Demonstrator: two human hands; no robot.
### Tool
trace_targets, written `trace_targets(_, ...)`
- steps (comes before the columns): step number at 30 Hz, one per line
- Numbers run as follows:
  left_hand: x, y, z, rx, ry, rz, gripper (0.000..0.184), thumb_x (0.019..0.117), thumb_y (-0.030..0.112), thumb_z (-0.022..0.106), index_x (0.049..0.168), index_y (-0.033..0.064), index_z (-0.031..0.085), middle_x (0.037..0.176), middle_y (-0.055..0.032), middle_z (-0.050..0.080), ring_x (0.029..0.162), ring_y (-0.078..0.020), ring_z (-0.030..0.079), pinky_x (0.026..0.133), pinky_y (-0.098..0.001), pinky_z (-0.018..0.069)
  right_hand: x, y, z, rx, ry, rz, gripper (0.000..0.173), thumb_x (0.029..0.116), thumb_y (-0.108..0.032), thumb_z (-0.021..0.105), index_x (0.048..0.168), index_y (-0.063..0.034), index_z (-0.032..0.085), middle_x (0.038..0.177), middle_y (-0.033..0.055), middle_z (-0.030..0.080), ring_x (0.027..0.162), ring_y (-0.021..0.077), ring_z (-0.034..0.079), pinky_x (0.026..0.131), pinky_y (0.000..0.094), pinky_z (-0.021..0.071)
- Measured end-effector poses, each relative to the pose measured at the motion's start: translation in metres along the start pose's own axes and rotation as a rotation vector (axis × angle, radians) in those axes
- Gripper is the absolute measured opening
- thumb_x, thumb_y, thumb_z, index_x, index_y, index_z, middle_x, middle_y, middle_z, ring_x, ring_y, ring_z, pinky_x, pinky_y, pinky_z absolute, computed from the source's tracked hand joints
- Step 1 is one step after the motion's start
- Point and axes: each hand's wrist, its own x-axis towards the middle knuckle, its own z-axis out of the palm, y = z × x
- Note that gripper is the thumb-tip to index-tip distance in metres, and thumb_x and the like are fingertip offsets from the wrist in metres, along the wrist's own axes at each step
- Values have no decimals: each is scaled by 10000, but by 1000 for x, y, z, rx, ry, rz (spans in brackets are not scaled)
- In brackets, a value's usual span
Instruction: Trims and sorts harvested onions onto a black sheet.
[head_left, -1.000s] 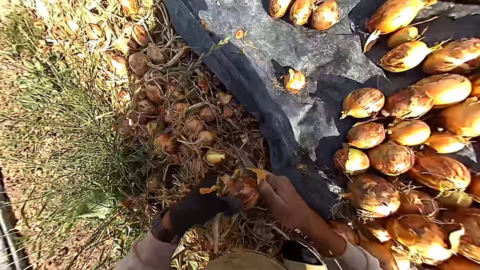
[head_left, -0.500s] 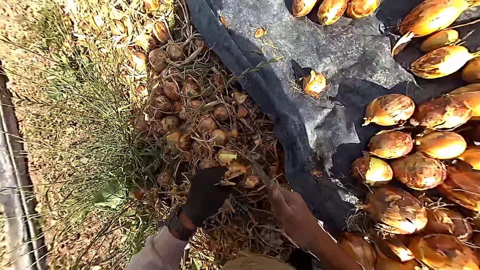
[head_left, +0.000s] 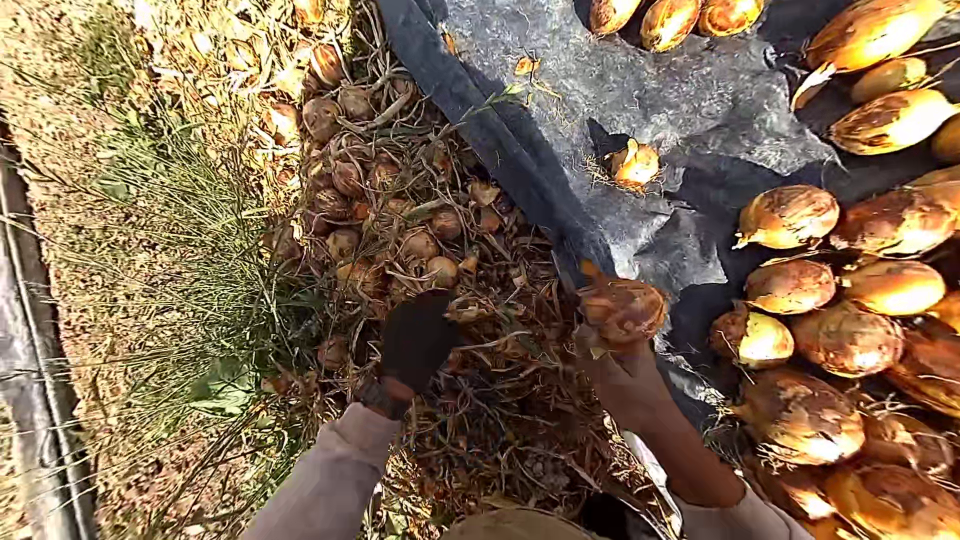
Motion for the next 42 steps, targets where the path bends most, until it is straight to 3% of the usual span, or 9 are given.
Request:
trace_targets(3, 38, -19, 1, 105, 68, -146, 446, 952, 348, 671, 1357, 165, 638, 1270, -163, 676, 1067, -417, 681, 818, -662, 552, 17, -21, -23, 11, 21, 4, 680, 912, -839, 354, 936, -192, 562, 589, -27, 454, 400, 111, 394, 356, 287, 387)
trace_targets(7, 55, -30, 10, 147, -62, -293, 677, 937, 707, 556, 1281, 132, 658, 1084, -221, 715, 1005, -457, 692, 799, -682, 547, -2, -6, -17, -89, -129, 109, 595, 997, -716, 353, 982, -177, 604, 612, -7, 510, 457, 150, 493, 414, 345, 456)
trace_targets(16, -23, -36, -11, -642, -86, -82, 515, 908, 394, 769, 1313, 99, 655, 1164, -103, 717, 1071, -231, 695, 959, -480, 573, -6, 11, 11, 47, -268, 437, 459, 1039, -535, 457, 1137, -105, 584, 741, 59, 625, 589, 194, 622, 554, 368, 555)
trace_targets(20, -50, -17, -12, -1160, -192, 241, 215, 907, 210, 757, 1119, 191, 731, 1005, 38, 719, 889, -74, 685, 811, -284, 607, 1, -2, 21, 130, -351, 269, 676, 930, -766, 470, 1159, -138, 574, 732, 1, 569, 566, 111, 551, 518, 298, 505)
trace_targets(24, -55, -12, -15, -1390, -409, 25, 109, 969, 205, 649, 923, 174, 742, 777, 34, 711, 692, -63, 674, 675, -247, 596, -1, -7, 24, 255, -389, 150, 541, 980, -696, 459, 997, -172, 595, 637, -57, 462, 504, 47, 447, 472, 232, 424)
trace_targets(29, -53, -14, -25, -1007, -432, 41, 299, 805, 334, 829, 1023, 167, 714, 778, 94, 712, 690, -17, 681, 665, -223, 591, -8, -1, 24, 356, -470, 248, 473, 1035, -603, 426, 909, -186, 609, 596, -90, 435, 477, 11, 399, 452, 197, 369)
trace_targets(34, -31, -34, -37, -456, 83, 341, 286, 934, 492, 687, 832, 226, 701, 737, 104, 648, 693, -14, 634, 629, -262, 559, -5, 7, 18, 328, -507, 315, 450, 1026, -587, 476, 851, -190, 594, 597, -90, 425, 467, 9, 376, 434, 187, 338)
trace_targets(38, -25, -30, -42, -448, 54, 204, 324, 898, 514, 720, 1036, 221, 728, 869, 76, 704, 788, -52, 681, 697, -333, 597, -5, 7, 16, 347, -496, 348, 461, 1019, -602, 476, 838, -193, 588, 584, -86, 425, 452, 12, 372, 422, 186, 330)
trace_targets(42, -42, -4, -22, -829, -343, 195, 777, 716, 330, 927, 1412, 262, 589, 1235, 63, 709, 1082, -76, 695, 943, -314, 613, -5, 1, 21, 307, -476, 308, 445, 1026, -581, 484, 857, -186, 603, 603, -86, 438, 480, 13, 395, 449, 193, 355)
